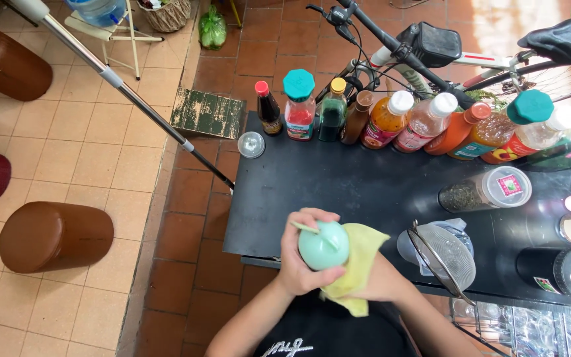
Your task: The user is wiping down various bottles and containers on a coffee shop counter using a cleaning cloth.
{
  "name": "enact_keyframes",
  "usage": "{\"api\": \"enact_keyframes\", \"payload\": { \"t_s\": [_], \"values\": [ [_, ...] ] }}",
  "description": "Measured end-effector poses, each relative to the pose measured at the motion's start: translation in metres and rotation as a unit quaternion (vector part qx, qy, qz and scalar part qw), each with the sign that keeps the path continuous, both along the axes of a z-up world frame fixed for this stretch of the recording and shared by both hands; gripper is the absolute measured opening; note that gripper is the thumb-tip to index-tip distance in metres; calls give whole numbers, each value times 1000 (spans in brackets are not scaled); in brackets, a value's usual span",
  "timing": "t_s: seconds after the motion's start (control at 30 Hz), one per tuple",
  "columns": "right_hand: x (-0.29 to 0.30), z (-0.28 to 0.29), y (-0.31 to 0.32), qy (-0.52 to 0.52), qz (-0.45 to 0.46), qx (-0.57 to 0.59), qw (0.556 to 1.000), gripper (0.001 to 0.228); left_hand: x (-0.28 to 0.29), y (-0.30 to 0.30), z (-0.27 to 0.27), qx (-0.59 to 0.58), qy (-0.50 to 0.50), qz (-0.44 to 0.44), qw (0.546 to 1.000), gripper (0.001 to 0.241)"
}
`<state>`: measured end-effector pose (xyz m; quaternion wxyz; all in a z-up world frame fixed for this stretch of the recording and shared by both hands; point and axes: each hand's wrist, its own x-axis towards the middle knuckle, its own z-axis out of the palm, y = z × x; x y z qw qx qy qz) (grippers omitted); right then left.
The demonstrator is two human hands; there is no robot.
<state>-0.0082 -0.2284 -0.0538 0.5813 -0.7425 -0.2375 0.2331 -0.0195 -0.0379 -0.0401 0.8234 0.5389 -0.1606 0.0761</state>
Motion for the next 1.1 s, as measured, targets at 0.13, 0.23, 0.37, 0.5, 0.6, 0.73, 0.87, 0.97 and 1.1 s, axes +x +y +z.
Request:
{"api": "enact_keyframes", "payload": {
  "t_s": [0.13,0.23,0.37,0.5,0.6,0.73,0.87,0.97,1.1],
  "values": [
    [-17,-137,-53,232,137,140,953,85,17,6,-1,-209,16,-257,944,67],
    [-30,-170,-63,332,201,218,896,74,21,8,8,-253,6,-277,927,67],
    [-32,-85,-41,282,16,130,950,62,17,19,15,-139,-27,-148,979,65],
    [-34,-30,-26,94,-95,13,991,53,9,15,29,-8,69,-19,997,66],
    [-50,-62,-40,107,-59,58,991,60,4,10,35,-65,100,-34,992,74],
    [-39,-37,-16,110,-45,73,990,76,2,9,17,-32,11,-29,999,67],
    [-22,-25,-5,284,31,166,944,99,14,16,20,-110,61,-159,979,75],
    [-10,-16,-4,409,140,245,868,102,22,23,16,-128,27,-227,965,77],
    [-1,-4,0,505,224,300,778,98,38,37,45,-147,29,-373,915,91]
  ]
}}
